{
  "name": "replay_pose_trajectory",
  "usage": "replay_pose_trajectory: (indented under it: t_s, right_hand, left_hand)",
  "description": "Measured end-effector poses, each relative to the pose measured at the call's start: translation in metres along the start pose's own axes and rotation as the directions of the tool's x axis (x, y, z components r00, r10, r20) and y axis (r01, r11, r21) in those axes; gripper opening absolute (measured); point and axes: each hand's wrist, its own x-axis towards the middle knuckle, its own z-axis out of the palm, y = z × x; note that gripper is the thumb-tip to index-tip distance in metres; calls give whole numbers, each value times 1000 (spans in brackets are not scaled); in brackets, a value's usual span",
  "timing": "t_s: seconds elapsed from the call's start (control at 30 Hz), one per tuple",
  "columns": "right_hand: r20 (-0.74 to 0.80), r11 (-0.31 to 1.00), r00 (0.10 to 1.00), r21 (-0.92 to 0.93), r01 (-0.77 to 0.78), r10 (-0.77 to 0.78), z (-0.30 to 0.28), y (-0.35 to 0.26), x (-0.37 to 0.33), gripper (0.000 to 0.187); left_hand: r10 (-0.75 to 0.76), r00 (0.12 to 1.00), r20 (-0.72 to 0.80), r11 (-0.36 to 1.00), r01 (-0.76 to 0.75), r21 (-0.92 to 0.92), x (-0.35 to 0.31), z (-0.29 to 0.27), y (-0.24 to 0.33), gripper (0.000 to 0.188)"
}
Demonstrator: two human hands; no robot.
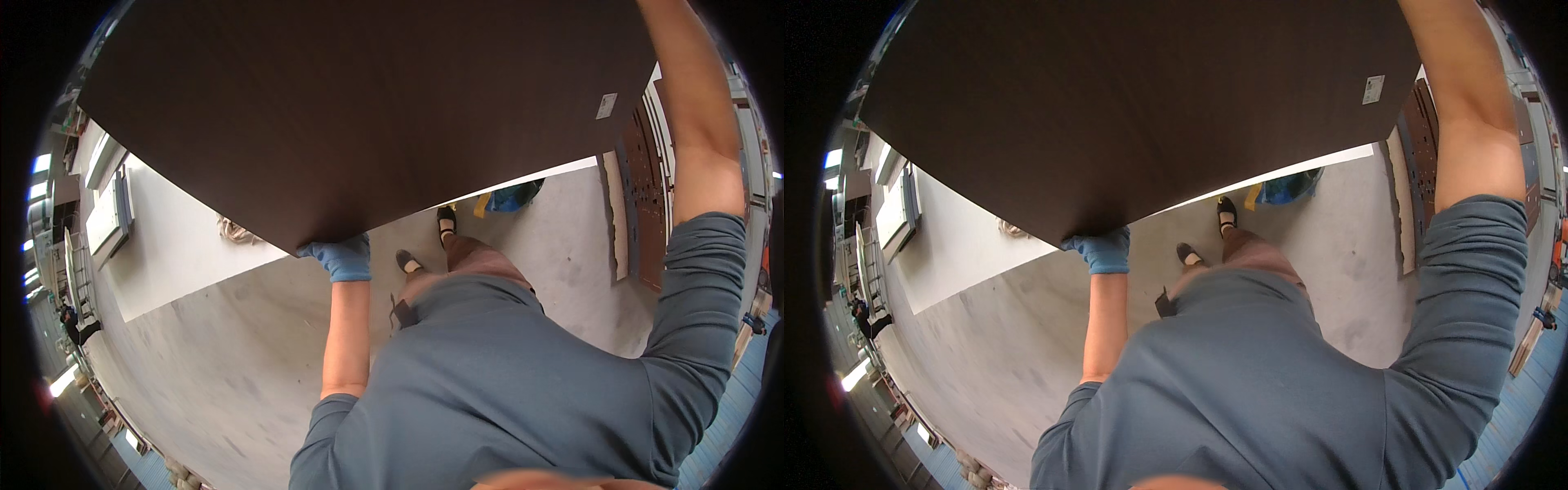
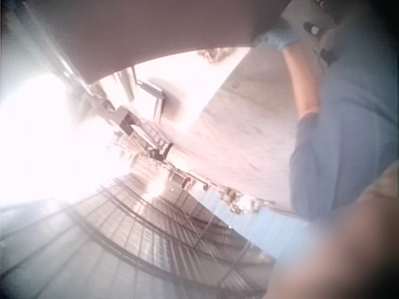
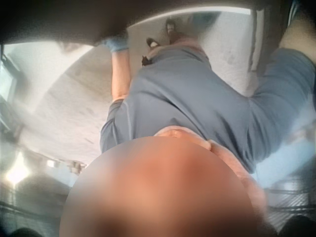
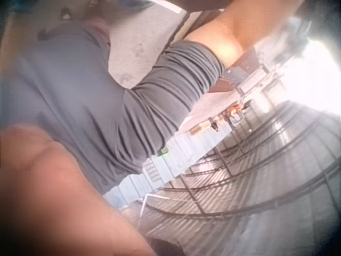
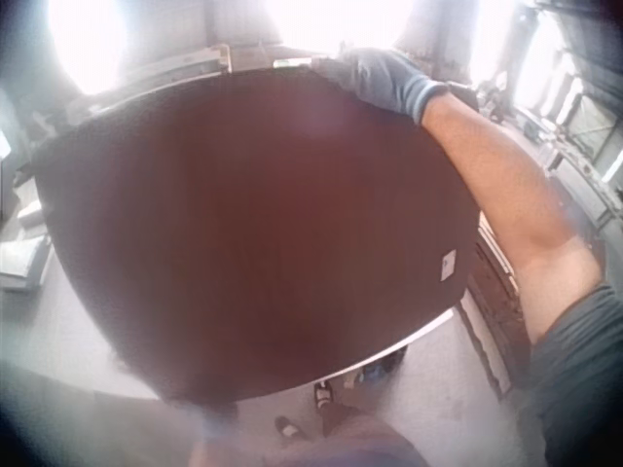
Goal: The person applies a substance from a syringe to the edge of a brown panel, then wipes the surface with a cloth. They flip the panel and wipe the other side, then place it on a stack. They pick up a dark grey panel, wipe it with a wet cloth, and place it on the stack.
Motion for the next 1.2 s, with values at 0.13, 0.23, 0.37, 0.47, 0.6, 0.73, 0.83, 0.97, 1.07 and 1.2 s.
replay_pose_trajectory:
  t_s: [0.13, 0.23, 0.37, 0.47, 0.6, 0.73, 0.83, 0.97, 1.07, 1.2]
  right_hand:
    - [116, 998, 992, -38, -40, 45, 50, 9, -13, 76]
    - [240, 998, 969, -47, -52, 61, 104, 4, -28, 75]
    - [409, 998, 911, -8, -65, 63, 181, -14, -47, 74]
    - [534, 988, 843, 83, -129, 65, 238, -28, -67, 73]
    - [593, 955, 803, 195, -224, 67, 307, -35, -97, 72]
    - [620, 974, 784, 164, -156, 21, 357, -37, -102, 72]
    - [612, 988, 791, 123, -92, -2, 374, -43, -100, 71]
    - [341, 988, 938, 152, 14, -66, 363, -80, -81, 53]
    - [-40, 872, 951, 390, 296, -305, 343, -164, -57, 25]
    - [-83, 647, 829, 584, 490, -553, 308, -343, -86, 42]
  left_hand:
    - [-89, 996, -25, 994, 91, 67, -25, -15, 4, 84]
    - [-180, 964, -196, 981, 191, 38, -40, -34, -5, 83]
    - [-238, 922, -305, 967, 256, 19, -50, -62, -24, 80]
    - [-242, 870, -431, 964, 267, -1, -48, -79, -35, 78]
    - [-226, 828, -513, 971, 231, -55, -34, -102, -46, 77]
    - [-244, 895, -373, 969, 243, -50, -7, -155, -57, 78]
    - [41, 999, -6, 657, -23, 753, 18, -224, -84, 77]
    - [42, 979, 198, 377, -199, 904, 47, -316, -115, 76]
    - [-46, 995, 91, 783, -20, 621, 52, -331, -124, 80]
    - [-167, 986, -17, 953, 166, 252, 27, -269, -112, 85]
